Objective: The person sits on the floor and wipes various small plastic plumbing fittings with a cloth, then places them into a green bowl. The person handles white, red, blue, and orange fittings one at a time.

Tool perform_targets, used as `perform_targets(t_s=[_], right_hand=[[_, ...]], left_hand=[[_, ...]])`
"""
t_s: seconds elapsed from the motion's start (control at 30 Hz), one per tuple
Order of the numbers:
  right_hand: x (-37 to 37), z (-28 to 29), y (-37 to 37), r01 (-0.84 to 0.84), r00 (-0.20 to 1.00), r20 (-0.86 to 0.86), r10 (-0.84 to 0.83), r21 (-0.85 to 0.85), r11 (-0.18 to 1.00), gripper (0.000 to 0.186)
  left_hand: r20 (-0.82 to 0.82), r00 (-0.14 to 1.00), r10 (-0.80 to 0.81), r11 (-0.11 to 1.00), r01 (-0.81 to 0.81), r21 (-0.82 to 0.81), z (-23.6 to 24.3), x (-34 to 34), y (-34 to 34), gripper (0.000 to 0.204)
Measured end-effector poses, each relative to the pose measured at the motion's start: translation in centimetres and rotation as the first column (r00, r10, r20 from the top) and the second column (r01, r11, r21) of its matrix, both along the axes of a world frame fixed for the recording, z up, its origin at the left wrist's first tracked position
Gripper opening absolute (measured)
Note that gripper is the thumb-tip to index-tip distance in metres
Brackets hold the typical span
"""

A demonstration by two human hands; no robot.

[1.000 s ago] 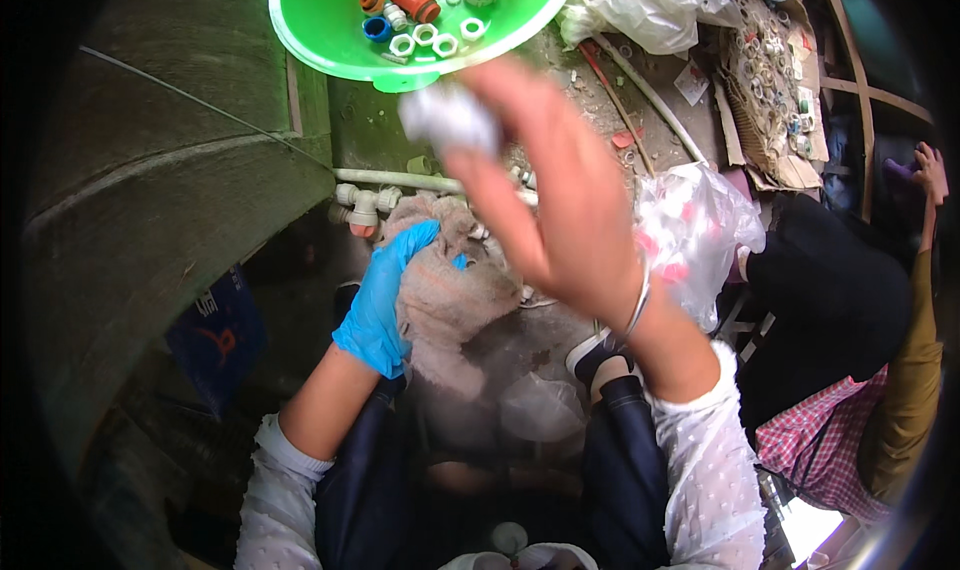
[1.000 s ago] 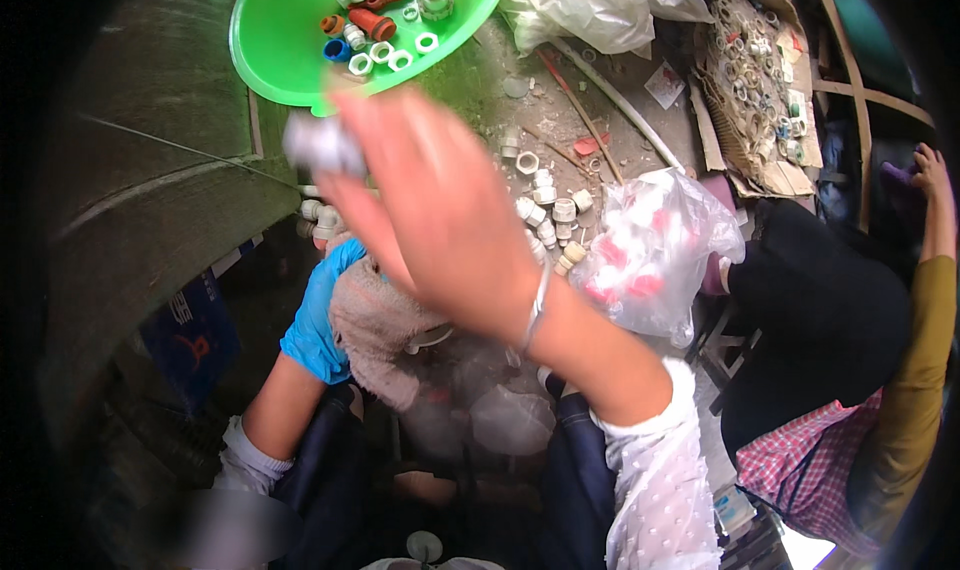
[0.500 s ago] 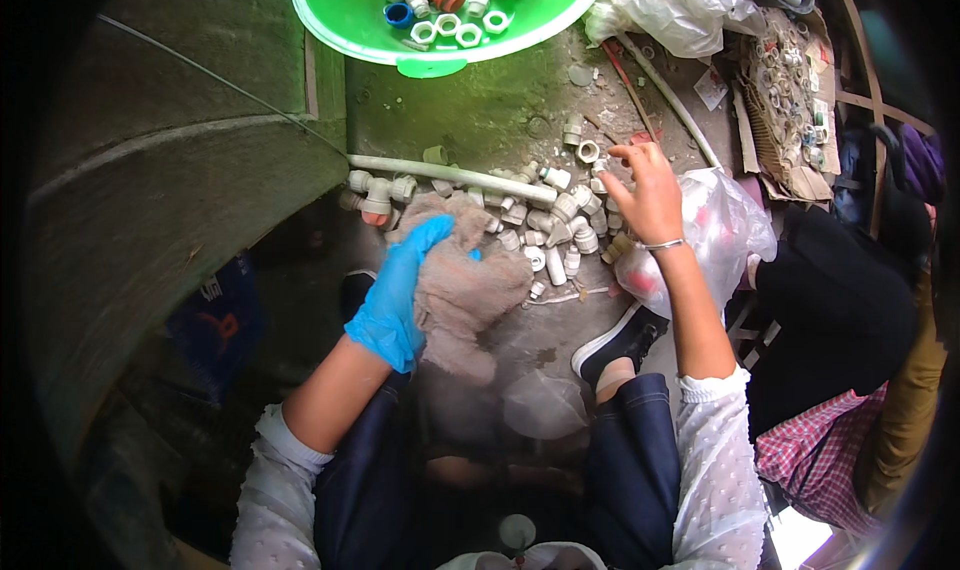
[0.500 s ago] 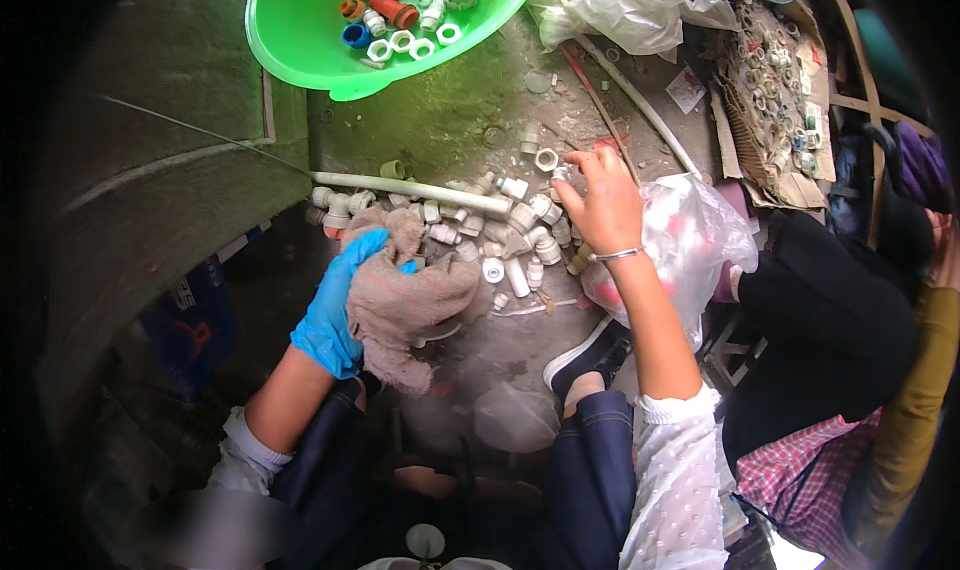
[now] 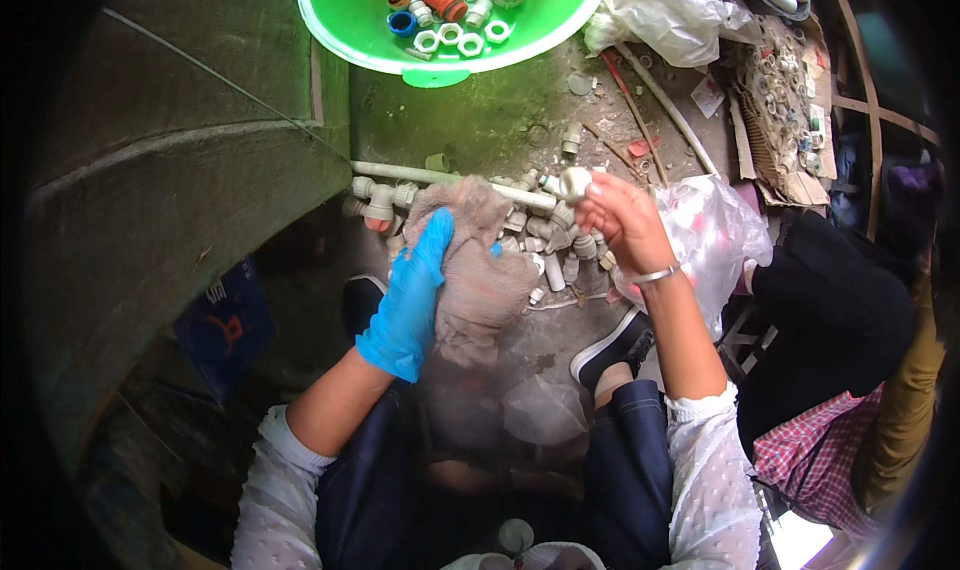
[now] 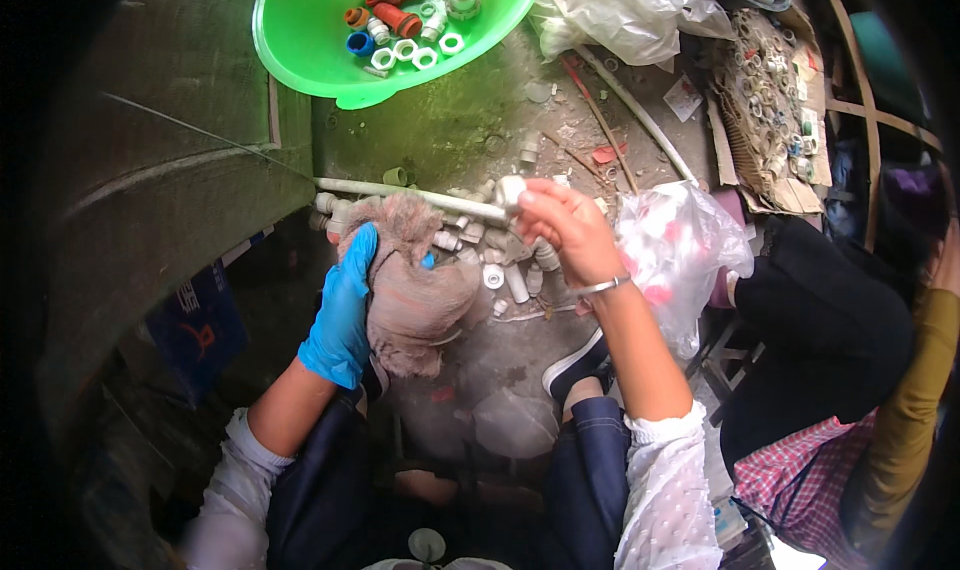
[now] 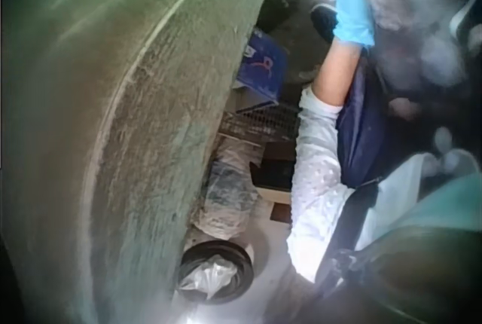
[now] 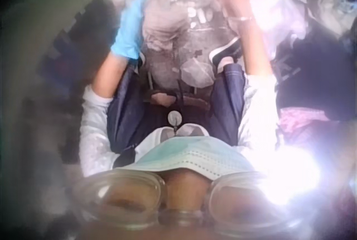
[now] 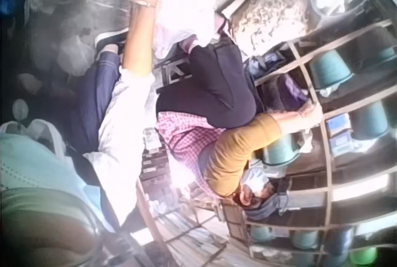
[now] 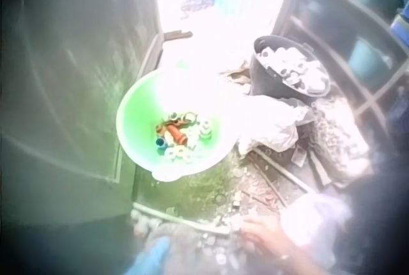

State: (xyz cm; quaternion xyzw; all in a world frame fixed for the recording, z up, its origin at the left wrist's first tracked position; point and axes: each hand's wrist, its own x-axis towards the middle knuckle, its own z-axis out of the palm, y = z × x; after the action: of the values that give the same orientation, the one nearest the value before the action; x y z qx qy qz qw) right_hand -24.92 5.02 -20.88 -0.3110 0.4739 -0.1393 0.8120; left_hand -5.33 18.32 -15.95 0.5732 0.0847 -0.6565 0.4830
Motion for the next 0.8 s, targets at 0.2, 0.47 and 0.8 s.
perform_targets(t_s=[0.2, 0.47, 0.8], right_hand=[[2.3, 4.7, 3.0, -0.177, 0.962, 0.245, 0.121, 0.218, 0.96, 0.031], [3.7, 6.1, 5.6, -0.257, 0.957, -0.078, 0.278, -0.671, 0.696, 0.032], [3.7, 6.5, 5.0, -0.224, 0.96, -0.086, 0.267, -0.807, 0.546, 0.039]], left_hand=[[0.756, 0.592, -0.28, 0.744, 0.631, -0.219, 0.6, -0.7, 0.1, 0.031], [0.747, 0.651, -0.131, 0.821, 0.494, -0.287, 1.0, -1.8, 0.6, 0.028], [-0.247, 0.962, -0.115, 0.984, 0.076, -0.163, 2.0, -0.5, -0.5, 0.033]])
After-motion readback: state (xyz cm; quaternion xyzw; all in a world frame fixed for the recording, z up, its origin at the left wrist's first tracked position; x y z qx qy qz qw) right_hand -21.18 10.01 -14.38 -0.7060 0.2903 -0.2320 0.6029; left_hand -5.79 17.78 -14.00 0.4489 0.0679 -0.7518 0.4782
